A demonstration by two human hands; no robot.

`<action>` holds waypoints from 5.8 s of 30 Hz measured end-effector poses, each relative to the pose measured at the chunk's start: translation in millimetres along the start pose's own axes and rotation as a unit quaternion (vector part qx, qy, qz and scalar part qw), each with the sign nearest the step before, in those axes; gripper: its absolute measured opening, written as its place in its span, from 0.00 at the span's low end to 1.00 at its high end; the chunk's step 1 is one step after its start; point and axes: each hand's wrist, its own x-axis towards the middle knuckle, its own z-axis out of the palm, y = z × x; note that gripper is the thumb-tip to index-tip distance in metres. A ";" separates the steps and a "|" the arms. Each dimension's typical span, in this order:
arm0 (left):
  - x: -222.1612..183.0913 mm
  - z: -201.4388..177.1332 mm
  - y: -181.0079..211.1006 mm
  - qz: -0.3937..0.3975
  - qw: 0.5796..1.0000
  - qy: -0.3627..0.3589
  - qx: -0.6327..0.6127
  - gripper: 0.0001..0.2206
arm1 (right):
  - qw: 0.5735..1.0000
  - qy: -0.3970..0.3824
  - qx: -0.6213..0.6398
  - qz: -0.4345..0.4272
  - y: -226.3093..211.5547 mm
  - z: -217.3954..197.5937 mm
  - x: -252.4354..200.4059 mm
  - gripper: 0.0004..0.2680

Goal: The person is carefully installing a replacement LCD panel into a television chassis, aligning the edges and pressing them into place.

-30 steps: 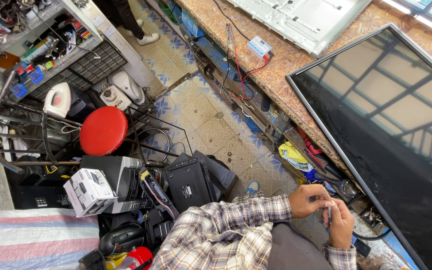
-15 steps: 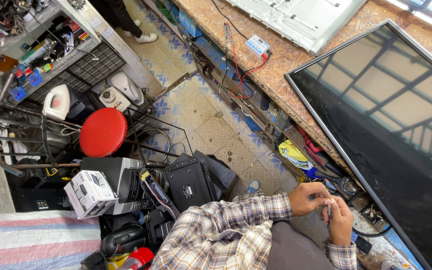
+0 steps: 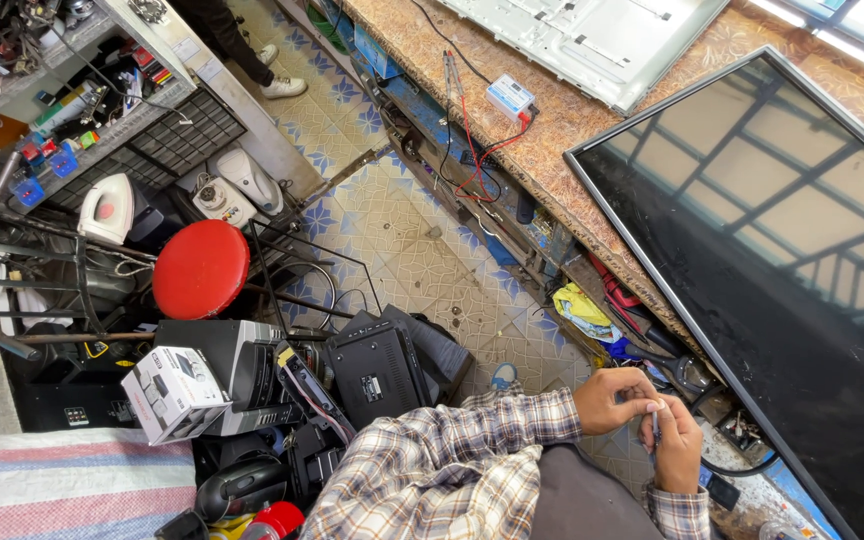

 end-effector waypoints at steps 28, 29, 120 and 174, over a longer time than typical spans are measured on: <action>-2.0 -0.1 -5.3 0.001 1.000 -0.017 0.002 0.05 | 1.000 -0.006 -0.002 -0.006 1.3 0.0 -2.5 0.09; -2.0 -0.1 -6.1 0.002 1.000 -0.019 0.001 0.05 | 1.000 -0.004 -0.003 -0.004 1.4 0.0 -2.5 0.09; 117.1 165.9 -79.2 0.468 0.824 -0.274 0.162 0.12 | 0.863 0.421 0.188 -0.209 104.8 -131.8 -15.2 0.05; 101.7 74.7 -59.1 0.322 0.875 -0.064 0.355 0.12 | 0.905 0.401 -0.134 -0.053 143.5 -326.3 -52.8 0.10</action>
